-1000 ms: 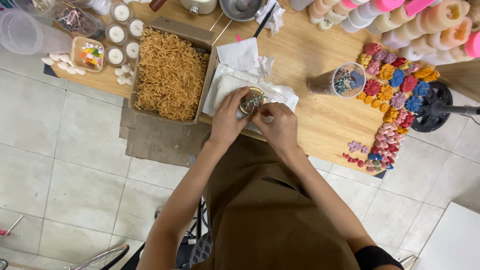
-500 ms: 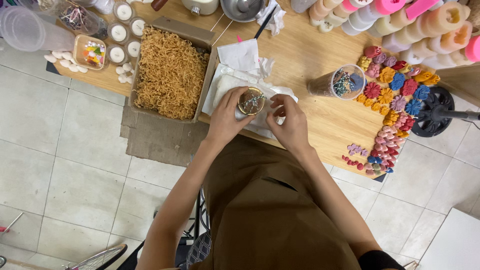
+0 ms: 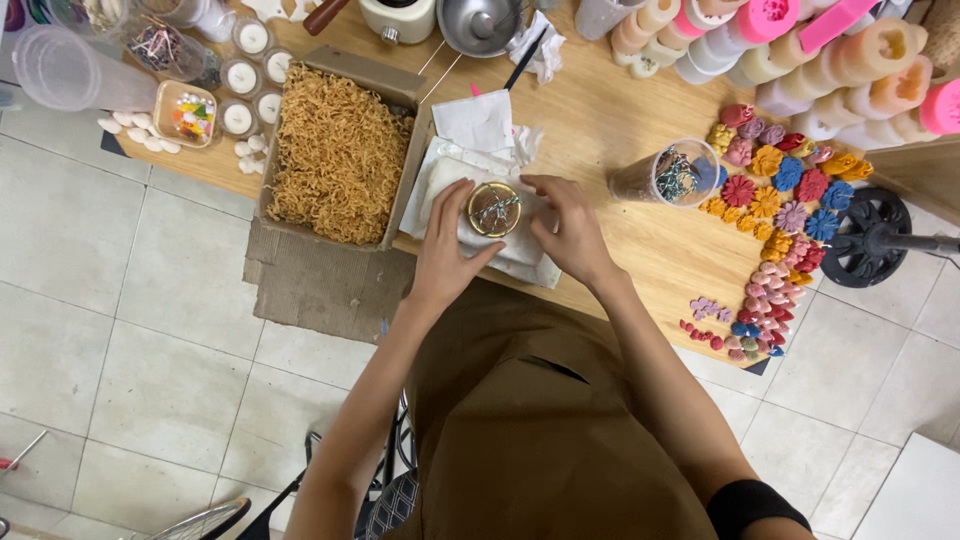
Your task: The person places decorative elements onto a candle, adjusts them by hand, and then moves the candle to a tray containing other candles.
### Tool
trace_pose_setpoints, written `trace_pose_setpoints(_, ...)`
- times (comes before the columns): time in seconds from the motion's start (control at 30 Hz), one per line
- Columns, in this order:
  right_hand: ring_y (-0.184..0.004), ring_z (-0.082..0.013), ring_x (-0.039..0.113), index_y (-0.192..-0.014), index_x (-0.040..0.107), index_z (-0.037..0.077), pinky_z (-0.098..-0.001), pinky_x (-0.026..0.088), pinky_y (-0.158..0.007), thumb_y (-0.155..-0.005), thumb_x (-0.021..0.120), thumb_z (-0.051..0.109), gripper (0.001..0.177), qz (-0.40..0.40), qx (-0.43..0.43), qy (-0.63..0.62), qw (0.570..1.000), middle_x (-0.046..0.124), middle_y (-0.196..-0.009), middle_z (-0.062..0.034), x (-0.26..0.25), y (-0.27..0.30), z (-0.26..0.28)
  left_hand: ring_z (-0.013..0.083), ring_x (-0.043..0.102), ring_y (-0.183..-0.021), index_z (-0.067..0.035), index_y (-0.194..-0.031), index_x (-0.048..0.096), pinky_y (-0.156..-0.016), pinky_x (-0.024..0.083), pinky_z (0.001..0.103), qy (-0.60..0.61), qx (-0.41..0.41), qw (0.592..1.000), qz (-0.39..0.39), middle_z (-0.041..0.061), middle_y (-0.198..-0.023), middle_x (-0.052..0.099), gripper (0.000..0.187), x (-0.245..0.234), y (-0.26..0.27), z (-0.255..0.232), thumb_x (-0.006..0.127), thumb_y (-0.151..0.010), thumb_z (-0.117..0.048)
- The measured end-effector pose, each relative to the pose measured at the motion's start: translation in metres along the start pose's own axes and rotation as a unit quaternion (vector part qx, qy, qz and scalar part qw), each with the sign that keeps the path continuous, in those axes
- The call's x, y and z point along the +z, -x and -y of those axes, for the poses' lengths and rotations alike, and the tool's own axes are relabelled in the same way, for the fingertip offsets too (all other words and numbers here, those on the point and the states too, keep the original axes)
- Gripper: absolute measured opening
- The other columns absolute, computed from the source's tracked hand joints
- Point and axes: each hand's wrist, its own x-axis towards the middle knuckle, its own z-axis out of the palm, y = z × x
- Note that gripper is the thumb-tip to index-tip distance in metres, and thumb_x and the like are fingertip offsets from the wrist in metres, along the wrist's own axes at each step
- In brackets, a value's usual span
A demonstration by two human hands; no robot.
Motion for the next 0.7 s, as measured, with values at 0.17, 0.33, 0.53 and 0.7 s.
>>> trace_pose_setpoints(0.17,-0.113,-0.0297,0.062,-0.128,0.067,0.005,-0.0427,0.052,-0.100,-0.084,0.069,0.000,0.045,0.027,0.006,-0.002,1.000,0.070,-0.126,-0.0123,0.006,-0.004,-0.006,0.0349,0.048,-0.142,-0.009,-0.150,0.043,-0.117,0.044,0.045,-0.004,-0.008,0.998,-0.069,0.014,-0.150,0.047,0.077,0.014,0.012,0.003,0.084,-0.086,-0.022)
trace_pose_setpoints(0.33,-0.116,-0.0288,0.063,-0.127,0.068,0.006,-0.0412,0.053,-0.102,-0.084,0.074,0.002,0.044,0.007,-0.025,-0.008,1.000,0.071,-0.124,-0.0104,0.008,-0.002,-0.010,0.0320,0.052,-0.134,-0.011,-0.143,0.054,-0.113,0.038,0.048,-0.091,-0.022,0.990,-0.104,0.011,-0.138,0.056,0.068,0.020,0.018,0.000,0.085,-0.084,-0.026)
trace_pose_setpoints(0.53,-0.110,-0.0265,0.064,-0.129,0.065,0.005,-0.0399,0.053,-0.100,-0.081,0.079,0.005,0.049,0.038,-0.029,-0.035,0.998,0.070,-0.122,-0.0107,0.004,-0.002,-0.015,0.0312,0.052,-0.133,-0.013,-0.142,0.057,-0.114,0.033,0.048,-0.126,-0.035,0.985,-0.117,0.011,-0.133,0.059,0.066,0.025,0.023,0.001,0.085,-0.084,-0.028)
trace_pose_setpoints(0.7,-0.112,-0.0273,0.064,-0.127,0.066,0.005,-0.0409,0.052,-0.099,-0.080,0.080,0.004,0.050,0.045,-0.045,-0.033,0.997,0.071,-0.121,-0.0109,0.001,-0.005,-0.018,0.0304,0.051,-0.136,-0.010,-0.140,0.054,-0.116,0.032,0.048,-0.110,-0.047,0.985,-0.124,0.010,-0.135,0.061,0.067,0.028,0.024,0.005,0.085,-0.085,-0.029)
